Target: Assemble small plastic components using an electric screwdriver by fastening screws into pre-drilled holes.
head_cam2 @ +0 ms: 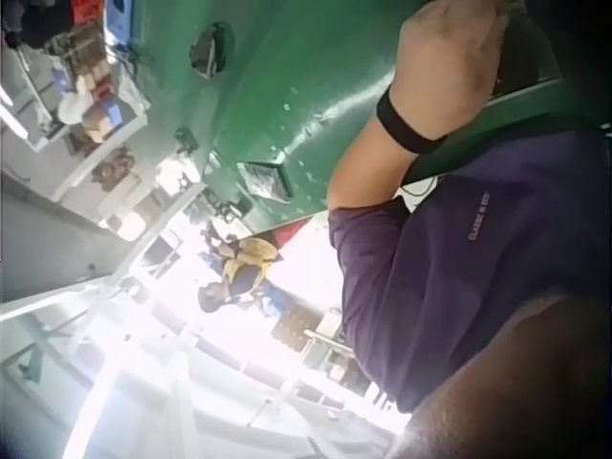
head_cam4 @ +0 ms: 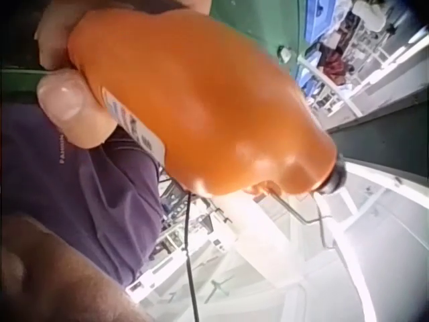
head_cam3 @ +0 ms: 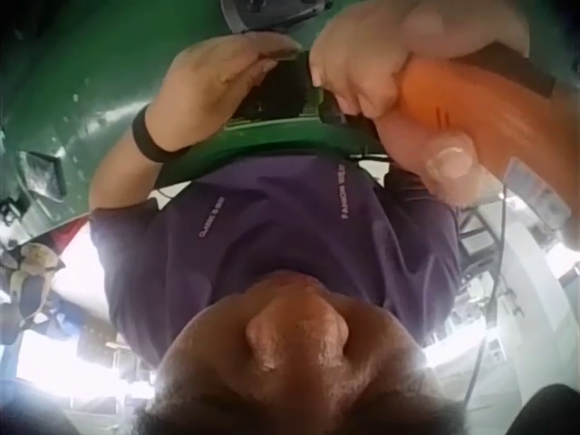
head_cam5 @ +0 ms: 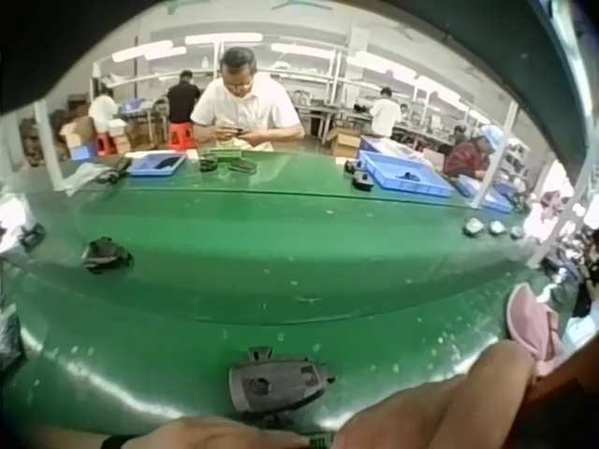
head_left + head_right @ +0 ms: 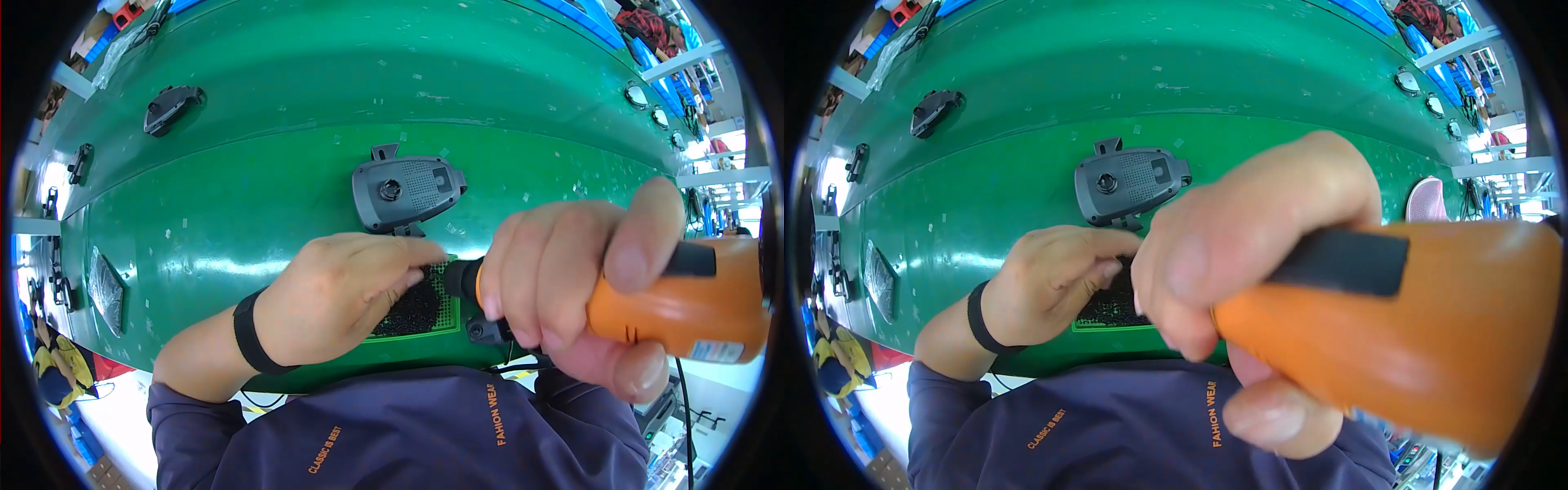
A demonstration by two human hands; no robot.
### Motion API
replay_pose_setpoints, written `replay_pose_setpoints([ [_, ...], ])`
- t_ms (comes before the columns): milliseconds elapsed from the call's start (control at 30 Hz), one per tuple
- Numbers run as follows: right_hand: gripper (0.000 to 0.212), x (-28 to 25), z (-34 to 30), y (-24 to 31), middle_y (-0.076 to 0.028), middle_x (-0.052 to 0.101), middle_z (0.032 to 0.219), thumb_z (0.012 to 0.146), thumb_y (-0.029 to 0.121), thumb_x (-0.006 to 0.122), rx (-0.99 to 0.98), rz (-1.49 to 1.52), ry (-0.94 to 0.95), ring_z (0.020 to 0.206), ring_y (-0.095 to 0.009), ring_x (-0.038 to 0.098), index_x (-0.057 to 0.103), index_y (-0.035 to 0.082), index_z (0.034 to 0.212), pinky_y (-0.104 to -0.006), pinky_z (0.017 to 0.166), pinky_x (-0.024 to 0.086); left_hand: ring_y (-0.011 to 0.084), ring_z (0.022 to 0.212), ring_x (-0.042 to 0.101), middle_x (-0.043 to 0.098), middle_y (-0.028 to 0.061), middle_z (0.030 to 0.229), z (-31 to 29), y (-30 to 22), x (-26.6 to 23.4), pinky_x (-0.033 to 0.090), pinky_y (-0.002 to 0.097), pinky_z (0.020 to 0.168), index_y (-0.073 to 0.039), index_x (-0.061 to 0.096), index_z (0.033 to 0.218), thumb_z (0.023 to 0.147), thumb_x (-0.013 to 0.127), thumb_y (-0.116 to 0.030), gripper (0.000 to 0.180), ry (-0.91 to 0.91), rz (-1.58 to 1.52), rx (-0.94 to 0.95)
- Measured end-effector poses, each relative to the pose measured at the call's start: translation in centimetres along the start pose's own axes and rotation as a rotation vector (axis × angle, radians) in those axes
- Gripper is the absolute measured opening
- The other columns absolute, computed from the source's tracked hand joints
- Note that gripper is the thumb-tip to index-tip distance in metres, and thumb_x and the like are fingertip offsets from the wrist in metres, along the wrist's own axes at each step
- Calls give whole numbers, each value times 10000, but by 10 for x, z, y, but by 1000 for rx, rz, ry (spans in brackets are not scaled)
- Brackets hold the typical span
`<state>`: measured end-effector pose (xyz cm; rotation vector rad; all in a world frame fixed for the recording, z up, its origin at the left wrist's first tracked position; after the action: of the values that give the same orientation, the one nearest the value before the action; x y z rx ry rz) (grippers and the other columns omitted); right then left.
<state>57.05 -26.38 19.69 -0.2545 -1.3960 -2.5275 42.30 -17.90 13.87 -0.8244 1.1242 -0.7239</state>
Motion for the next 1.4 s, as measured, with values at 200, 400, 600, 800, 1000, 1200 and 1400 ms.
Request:
replay_pose_setpoints([
  [200,476,-25,2,-7,-25,559,712,954,428,642,-13,-142,-243,579,-168,546,457,91,1235,-348,618,507,272,622,620,591,93,708,-1,10,-6,492,406,565,-70,611,1362,829,604,-2,537,21,588,-156],
  [400,481,-42,2,-16,-48,579,699,893,380,718,-23,-142,-368,579,-182,561,511,71,1199,-382,617,517,240,558,597,548,63,643,1,12,2,475,399,515,-91,596,1405,812,607,-59,594,97,778,-182],
  [600,487,-43,5,-18,-53,575,701,920,388,663,-61,-216,-373,576,-189,547,515,50,1238,-379,598,494,258,578,601,562,66,652,5,18,3,479,406,532,-93,596,1406,809,609,-46,599,69,694,-199],
  [800,489,-42,6,-18,-57,565,697,953,410,611,-61,-308,-350,574,-196,534,498,44,1256,-368,582,475,244,567,608,561,54,636,6,17,3,474,397,508,-86,608,1391,794,606,-53,598,50,690,-185],
  [1000,507,-41,5,-27,-65,571,669,875,339,757,-39,-176,-451,554,-153,542,493,10,1155,-332,586,513,241,567,607,562,57,640,5,15,4,476,396,511,-78,618,1379,794,607,-54,586,48,696,-184],
  [1200,438,-37,8,-24,-50,549,683,932,422,632,-4,-316,-359,567,-176,523,494,63,1141,-346,592,481,240,567,605,563,61,644,4,15,3,478,394,515,-72,623,1373,791,612,-55,582,46,692,-174],
  [1400,398,-37,8,-27,-36,529,679,917,421,643,31,-273,-334,565,-163,519,476,82,1042,-339,612,490,283,582,587,557,81,655,5,16,3,480,426,550,-88,626,1382,787,596,-3,601,51,649,-204],
])
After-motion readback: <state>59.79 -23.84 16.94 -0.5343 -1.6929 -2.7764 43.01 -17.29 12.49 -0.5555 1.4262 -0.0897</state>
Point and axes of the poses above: each hand's wrist, its own z-axis towards the middle knuckle, its own x-axis out of the palm, y = z × x, the point moved 6 cm from there along z, towards the middle knuckle
